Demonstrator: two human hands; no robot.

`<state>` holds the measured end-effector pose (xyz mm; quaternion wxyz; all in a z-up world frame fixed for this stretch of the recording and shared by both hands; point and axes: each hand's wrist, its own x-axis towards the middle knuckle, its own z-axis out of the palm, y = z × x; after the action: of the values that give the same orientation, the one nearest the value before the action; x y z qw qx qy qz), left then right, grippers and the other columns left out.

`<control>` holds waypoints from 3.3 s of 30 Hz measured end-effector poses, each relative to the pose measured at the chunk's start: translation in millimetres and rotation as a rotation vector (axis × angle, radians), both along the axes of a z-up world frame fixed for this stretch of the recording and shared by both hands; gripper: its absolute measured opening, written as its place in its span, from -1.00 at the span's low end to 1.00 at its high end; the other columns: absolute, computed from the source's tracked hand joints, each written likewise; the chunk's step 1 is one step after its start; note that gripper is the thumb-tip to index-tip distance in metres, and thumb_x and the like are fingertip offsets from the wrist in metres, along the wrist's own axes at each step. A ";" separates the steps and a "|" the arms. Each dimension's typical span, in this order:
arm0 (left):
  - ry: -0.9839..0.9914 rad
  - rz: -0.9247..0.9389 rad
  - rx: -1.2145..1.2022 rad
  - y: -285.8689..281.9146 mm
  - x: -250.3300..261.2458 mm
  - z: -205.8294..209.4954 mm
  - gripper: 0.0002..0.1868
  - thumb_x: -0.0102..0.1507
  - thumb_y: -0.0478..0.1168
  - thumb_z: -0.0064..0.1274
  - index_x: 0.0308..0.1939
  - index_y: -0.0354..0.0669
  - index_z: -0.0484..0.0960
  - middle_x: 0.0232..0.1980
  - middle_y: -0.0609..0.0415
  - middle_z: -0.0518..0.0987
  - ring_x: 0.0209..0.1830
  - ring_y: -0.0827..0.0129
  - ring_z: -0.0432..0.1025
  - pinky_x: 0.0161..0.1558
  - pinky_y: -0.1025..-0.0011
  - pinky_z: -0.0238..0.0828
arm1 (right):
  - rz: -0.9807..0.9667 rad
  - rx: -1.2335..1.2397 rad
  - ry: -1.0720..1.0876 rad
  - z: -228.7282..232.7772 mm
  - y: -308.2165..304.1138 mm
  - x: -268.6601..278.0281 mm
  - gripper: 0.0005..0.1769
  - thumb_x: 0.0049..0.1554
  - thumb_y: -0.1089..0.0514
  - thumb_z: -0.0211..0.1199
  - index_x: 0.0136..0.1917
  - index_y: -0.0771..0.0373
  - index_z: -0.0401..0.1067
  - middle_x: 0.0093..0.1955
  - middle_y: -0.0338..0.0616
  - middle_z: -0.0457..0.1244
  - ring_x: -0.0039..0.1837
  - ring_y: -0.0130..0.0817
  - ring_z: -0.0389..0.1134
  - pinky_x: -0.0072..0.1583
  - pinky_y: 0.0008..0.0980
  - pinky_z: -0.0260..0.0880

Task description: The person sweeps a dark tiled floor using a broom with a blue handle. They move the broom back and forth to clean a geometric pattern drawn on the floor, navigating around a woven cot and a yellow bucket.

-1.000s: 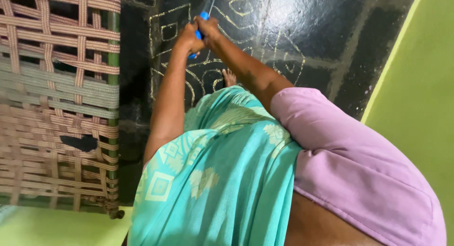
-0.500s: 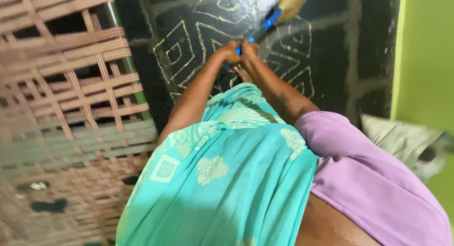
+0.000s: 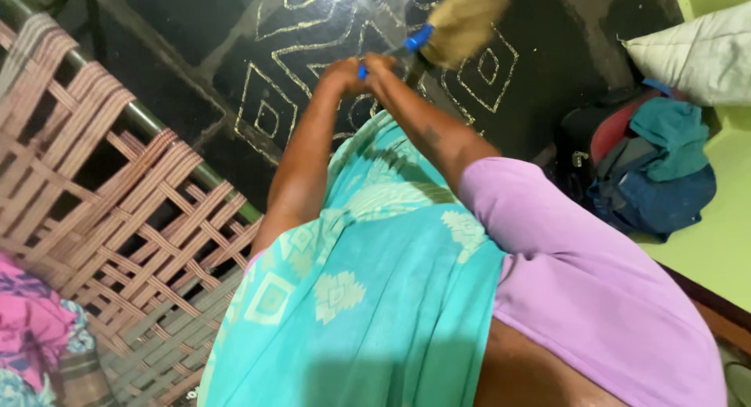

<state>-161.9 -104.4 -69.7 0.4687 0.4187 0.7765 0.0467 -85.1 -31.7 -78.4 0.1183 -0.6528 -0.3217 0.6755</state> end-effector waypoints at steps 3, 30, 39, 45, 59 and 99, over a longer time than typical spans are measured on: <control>0.052 0.194 -0.019 -25.4 -32.6 6.3 -0.47 0.16 0.06 0.18 0.18 0.02 0.60 0.12 -0.26 0.60 0.16 -0.14 0.49 0.16 0.02 0.43 | 0.098 0.082 0.007 -3.7 -3.9 -42.1 -0.76 -0.10 0.24 0.43 -0.21 0.38 0.43 -0.31 -0.05 0.29 -0.31 -0.27 0.32 -0.30 -0.14 0.38; -0.006 0.059 0.290 79.7 65.3 49.7 -0.17 0.08 -0.08 0.27 0.41 -0.04 0.31 0.10 -0.35 0.57 0.11 -0.24 0.47 0.11 -0.03 0.39 | -0.375 0.401 -0.128 -0.3 90.5 55.2 -0.65 -0.09 0.11 0.44 -0.13 0.32 0.40 -0.28 -0.07 0.33 -0.27 -0.29 0.32 -0.23 -0.18 0.39; -0.155 -0.408 0.142 203.3 168.6 0.7 -0.16 -0.06 0.04 0.41 0.27 0.00 0.47 0.15 -0.23 0.57 0.18 -0.09 0.47 0.17 0.06 0.41 | -0.997 -0.007 0.023 26.3 169.4 195.0 -0.69 -0.03 0.10 0.47 -0.11 0.26 0.44 -0.23 -0.16 0.27 -0.23 -0.26 0.28 -0.16 -0.15 0.41; -0.056 -0.567 0.054 270.7 199.1 5.7 -0.24 -0.07 0.03 0.45 0.15 -0.16 0.59 0.18 -0.22 0.58 0.21 -0.05 0.49 0.18 0.13 0.47 | -0.858 -0.364 0.184 4.3 213.6 229.9 -0.67 0.09 -0.07 0.34 -0.10 0.21 0.38 -0.15 -0.04 0.32 -0.11 -0.07 0.36 -0.01 -0.01 0.45; -0.030 -0.116 0.092 403.1 137.7 24.9 -0.34 0.11 -0.04 0.26 0.26 -0.06 0.45 0.21 -0.21 0.55 0.25 -0.10 0.44 0.23 0.04 0.39 | -0.396 -0.094 0.200 -11.4 390.8 138.9 -0.80 0.04 0.30 0.34 -0.08 0.26 0.36 -0.20 -0.07 0.28 -0.18 -0.17 0.35 -0.14 -0.07 0.47; -0.538 1.000 0.162 195.3 -75.5 1.8 -0.48 -0.07 -0.41 0.20 -0.01 -0.20 0.52 -0.50 -0.01 0.54 -0.73 0.34 0.40 -0.76 0.33 0.19 | 0.514 0.090 0.028 -4.5 206.2 -123.6 -0.54 -0.11 0.19 0.42 0.05 0.22 0.34 -0.18 -0.02 0.34 -0.26 -0.22 0.41 -0.23 -0.09 0.49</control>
<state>-237.4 90.9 -67.9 0.5371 0.0083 0.7273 0.4272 -208.6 174.5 -82.9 -0.0241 -0.5343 -0.5051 0.6774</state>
